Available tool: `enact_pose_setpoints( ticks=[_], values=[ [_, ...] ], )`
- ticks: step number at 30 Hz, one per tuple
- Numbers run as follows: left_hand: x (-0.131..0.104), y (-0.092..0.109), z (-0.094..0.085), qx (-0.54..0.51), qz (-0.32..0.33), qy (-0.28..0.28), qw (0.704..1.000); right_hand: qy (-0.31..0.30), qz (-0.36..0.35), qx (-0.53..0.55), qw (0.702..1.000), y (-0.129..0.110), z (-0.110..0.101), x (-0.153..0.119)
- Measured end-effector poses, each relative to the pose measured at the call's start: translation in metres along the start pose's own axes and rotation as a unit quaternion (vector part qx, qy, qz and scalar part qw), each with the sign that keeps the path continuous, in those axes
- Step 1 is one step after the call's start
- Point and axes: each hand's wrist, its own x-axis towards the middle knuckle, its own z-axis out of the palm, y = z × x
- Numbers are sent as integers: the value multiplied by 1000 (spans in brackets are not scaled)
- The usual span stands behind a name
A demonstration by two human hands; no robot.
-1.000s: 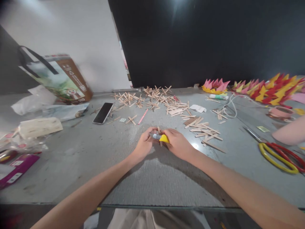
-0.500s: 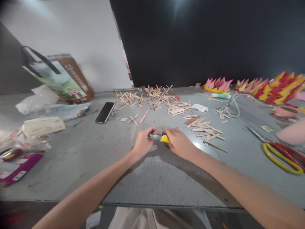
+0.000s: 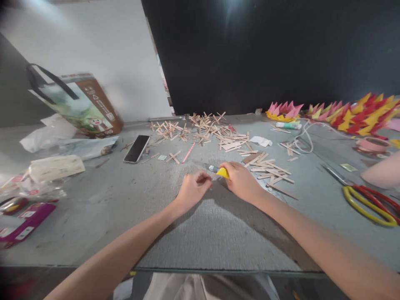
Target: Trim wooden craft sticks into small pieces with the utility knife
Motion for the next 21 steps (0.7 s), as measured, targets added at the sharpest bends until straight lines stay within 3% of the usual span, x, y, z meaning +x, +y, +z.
enact_pose_setpoints(
  ticks=[8, 14, 21],
  values=[
    [-5, 2, 6, 2, 22, -55, 998, 80, 81, 97, 989, -23, 0, -2],
    [-4, -5, 8, -16, 60, -54, 997, 56, 113, 207, 970, -54, -3, -6],
    [1, -6, 2, 12, 46, -12, 999, 7, 86, 247, 965, -65, 1, -15]
  ],
)
